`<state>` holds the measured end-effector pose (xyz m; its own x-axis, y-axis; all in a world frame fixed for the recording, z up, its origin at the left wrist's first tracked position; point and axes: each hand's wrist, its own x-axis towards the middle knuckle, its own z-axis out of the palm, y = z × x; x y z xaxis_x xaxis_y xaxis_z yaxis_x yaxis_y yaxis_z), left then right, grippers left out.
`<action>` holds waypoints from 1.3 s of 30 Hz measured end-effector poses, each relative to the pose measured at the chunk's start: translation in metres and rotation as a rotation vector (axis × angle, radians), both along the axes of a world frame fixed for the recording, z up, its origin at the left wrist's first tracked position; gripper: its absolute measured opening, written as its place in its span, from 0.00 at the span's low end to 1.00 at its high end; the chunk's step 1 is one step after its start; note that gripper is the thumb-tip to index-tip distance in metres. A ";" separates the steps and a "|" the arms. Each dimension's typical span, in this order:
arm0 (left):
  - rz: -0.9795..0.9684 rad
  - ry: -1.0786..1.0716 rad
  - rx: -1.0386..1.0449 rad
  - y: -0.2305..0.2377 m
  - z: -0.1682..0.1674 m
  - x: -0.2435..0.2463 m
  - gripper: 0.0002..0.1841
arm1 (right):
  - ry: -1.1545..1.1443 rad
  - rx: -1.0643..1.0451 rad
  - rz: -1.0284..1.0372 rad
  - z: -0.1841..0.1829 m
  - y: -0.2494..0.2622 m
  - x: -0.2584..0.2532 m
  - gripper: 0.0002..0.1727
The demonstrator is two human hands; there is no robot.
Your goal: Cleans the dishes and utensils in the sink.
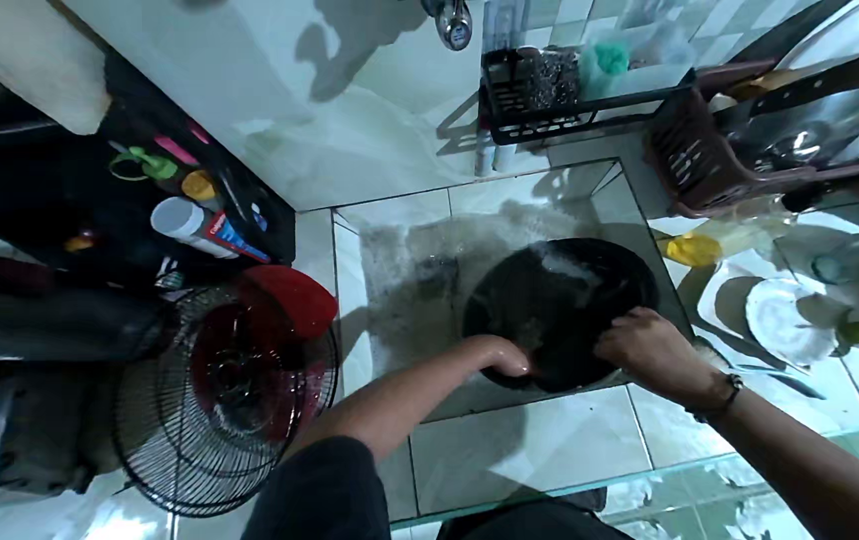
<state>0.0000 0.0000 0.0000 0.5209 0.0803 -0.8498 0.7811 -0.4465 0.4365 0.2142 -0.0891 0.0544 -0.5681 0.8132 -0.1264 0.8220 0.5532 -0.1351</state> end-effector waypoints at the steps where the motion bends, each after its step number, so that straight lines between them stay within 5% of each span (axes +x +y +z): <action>1: -0.004 0.042 0.096 0.008 -0.007 -0.015 0.27 | 0.005 0.024 0.015 0.000 0.001 0.000 0.11; 4: 0.288 -0.067 0.441 0.031 -0.020 -0.061 0.18 | 0.049 0.016 0.022 0.005 0.011 0.002 0.10; 7: 0.600 -0.158 0.764 0.038 -0.088 -0.104 0.30 | 0.053 -0.034 -0.002 0.010 0.020 0.009 0.12; 9: 0.692 -0.036 0.703 0.028 -0.117 -0.122 0.42 | 0.004 -0.071 0.004 0.019 0.025 0.008 0.13; 14: 0.645 -0.061 0.733 -0.009 -0.140 -0.141 0.36 | -0.139 -0.146 0.012 0.045 0.047 -0.005 0.13; 20: 0.662 -0.056 0.680 -0.021 -0.129 -0.162 0.38 | -0.401 -0.224 0.092 0.076 0.085 -0.067 0.12; 31: 0.708 -0.002 0.594 -0.045 -0.097 -0.166 0.31 | -0.446 -0.251 0.044 0.117 0.126 -0.182 0.09; 36: 0.723 0.023 0.563 -0.059 -0.089 -0.169 0.42 | -0.602 -0.331 -0.126 0.140 0.123 -0.174 0.10; 39: 0.727 0.011 0.584 -0.070 -0.092 -0.177 0.43 | -0.529 -0.196 -0.105 0.096 0.129 -0.122 0.08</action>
